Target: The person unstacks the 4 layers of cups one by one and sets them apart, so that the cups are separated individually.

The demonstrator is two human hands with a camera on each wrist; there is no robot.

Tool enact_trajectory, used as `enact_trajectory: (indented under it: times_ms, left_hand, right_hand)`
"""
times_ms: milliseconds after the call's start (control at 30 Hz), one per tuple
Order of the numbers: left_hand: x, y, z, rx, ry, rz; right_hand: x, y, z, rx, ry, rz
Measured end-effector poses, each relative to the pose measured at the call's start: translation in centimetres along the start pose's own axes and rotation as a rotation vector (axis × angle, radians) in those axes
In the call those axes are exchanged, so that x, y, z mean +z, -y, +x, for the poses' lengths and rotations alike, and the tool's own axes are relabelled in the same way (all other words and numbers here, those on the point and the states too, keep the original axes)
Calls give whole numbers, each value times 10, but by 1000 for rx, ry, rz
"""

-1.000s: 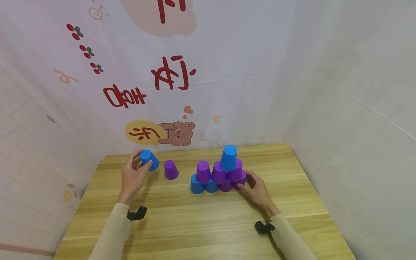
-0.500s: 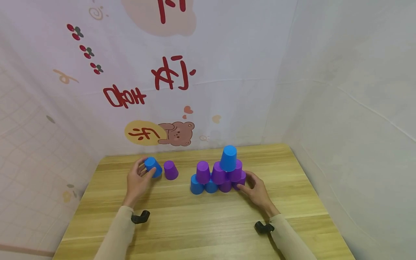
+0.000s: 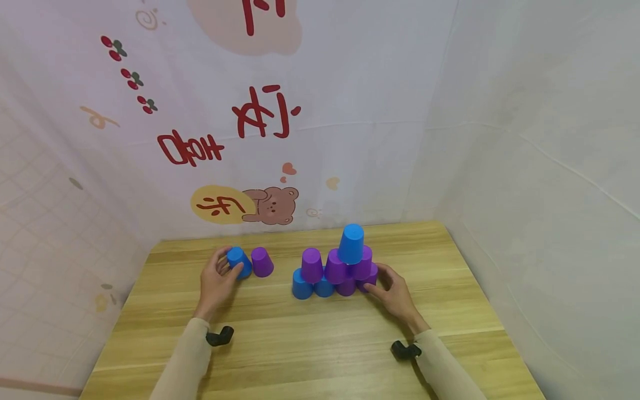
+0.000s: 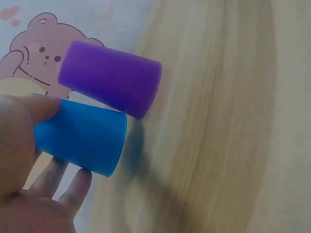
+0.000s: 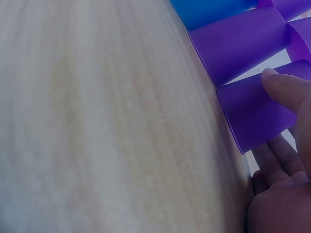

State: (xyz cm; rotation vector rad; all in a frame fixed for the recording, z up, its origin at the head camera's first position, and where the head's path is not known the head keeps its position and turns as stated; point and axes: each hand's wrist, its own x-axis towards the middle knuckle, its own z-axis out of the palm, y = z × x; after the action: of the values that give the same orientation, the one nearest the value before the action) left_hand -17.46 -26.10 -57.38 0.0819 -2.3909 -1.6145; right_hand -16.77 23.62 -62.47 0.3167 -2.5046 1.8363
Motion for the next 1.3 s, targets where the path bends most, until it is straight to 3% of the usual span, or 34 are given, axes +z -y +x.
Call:
enact_trajectory:
  times_ms: [433, 1300]
  left_hand:
    - [2, 5, 0, -29, 26, -24]
    - [3, 10, -1, -93, 54, 29]
  right_hand:
    - [-1, -1, 1, 1, 7, -1]
    - [-1, -6, 2, 6, 8, 4]
